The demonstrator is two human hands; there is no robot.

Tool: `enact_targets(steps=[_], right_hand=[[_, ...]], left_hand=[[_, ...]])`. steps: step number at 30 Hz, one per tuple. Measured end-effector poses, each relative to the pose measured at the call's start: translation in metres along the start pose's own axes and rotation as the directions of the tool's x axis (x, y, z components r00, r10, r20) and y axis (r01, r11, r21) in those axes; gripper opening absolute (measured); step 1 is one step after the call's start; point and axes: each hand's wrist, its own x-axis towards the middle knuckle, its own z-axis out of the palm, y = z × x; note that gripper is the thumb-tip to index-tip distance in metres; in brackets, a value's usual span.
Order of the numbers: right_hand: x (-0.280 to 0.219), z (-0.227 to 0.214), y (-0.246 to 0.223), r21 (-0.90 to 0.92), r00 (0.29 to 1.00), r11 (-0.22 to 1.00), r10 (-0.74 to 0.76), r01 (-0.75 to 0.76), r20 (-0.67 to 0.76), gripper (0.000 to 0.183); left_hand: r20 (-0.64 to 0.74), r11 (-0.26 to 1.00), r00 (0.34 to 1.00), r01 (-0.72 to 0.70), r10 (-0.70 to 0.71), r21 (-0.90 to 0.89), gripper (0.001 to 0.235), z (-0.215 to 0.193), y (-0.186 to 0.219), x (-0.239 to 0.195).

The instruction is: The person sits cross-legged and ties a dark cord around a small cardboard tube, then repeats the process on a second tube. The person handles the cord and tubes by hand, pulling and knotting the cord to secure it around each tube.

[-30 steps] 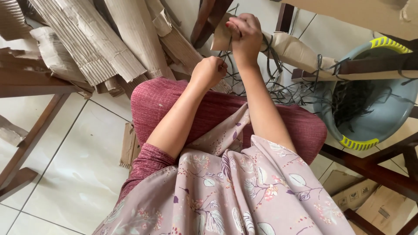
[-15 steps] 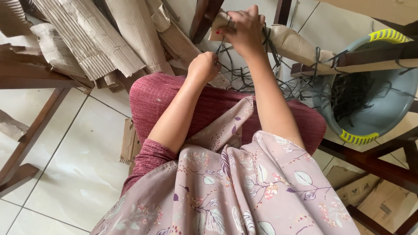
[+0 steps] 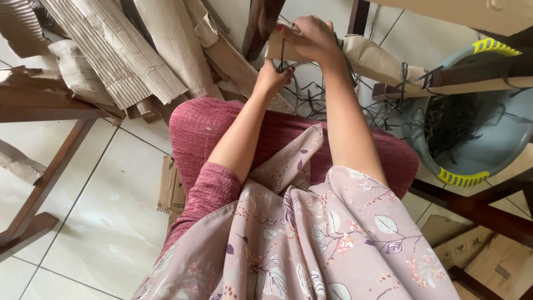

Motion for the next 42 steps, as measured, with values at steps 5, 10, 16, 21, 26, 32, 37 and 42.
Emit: enact_targets(steps=[5, 10, 16, 21, 26, 32, 37, 42], right_hand=[[0.002, 0.005, 0.007, -0.023, 1.000, 1.000, 0.021, -0.022, -0.013, 0.081], [-0.013, 0.011, -0.003, -0.008, 0.987, 0.998, -0.070, 0.070, -0.146, 0.086], [-0.032, 0.030, 0.006, -0.274, 0.904, 0.942, -0.281, 0.195, -0.321, 0.074], [-0.038, 0.025, 0.009, -0.193, 0.893, 0.932, -0.352, 0.307, -0.280, 0.073], [-0.032, 0.045, 0.006, -0.416, 0.771, 0.883, -0.417, 0.217, -0.481, 0.059], [-0.037, 0.070, 0.016, -0.464, 0.624, 0.846, -0.515, 0.260, -0.588, 0.047], [-0.058, 0.101, 0.017, -0.369, 0.626, 0.876, -0.482, 0.312, -0.614, 0.058], [-0.081, 0.122, 0.000, 0.031, 0.604, 0.888, -0.287, 0.459, -0.744, 0.025]], left_hand=[[-0.025, 0.894, 0.993, -0.114, 0.115, -0.433, 0.016, 0.017, -0.021, 0.034], [0.002, 0.976, 0.993, -0.119, 0.120, 0.182, 0.029, -0.007, -0.011, -0.011], [0.028, 0.782, 0.947, -0.280, 0.319, 0.557, 0.020, -0.020, -0.032, -0.045], [0.030, 0.716, 0.896, -0.373, 0.442, 0.591, 0.031, -0.018, -0.044, -0.045], [0.087, 0.673, 0.839, -0.489, 0.538, 0.555, 0.021, -0.023, -0.036, -0.061], [0.184, 0.635, 0.796, -0.578, 0.576, 0.513, 0.017, -0.026, -0.016, -0.085], [0.294, 0.557, 0.753, -0.641, 0.588, 0.528, 0.023, -0.029, -0.013, -0.093], [0.365, 0.565, 0.727, -0.684, 0.581, 0.463, 0.023, -0.043, 0.015, -0.115]])
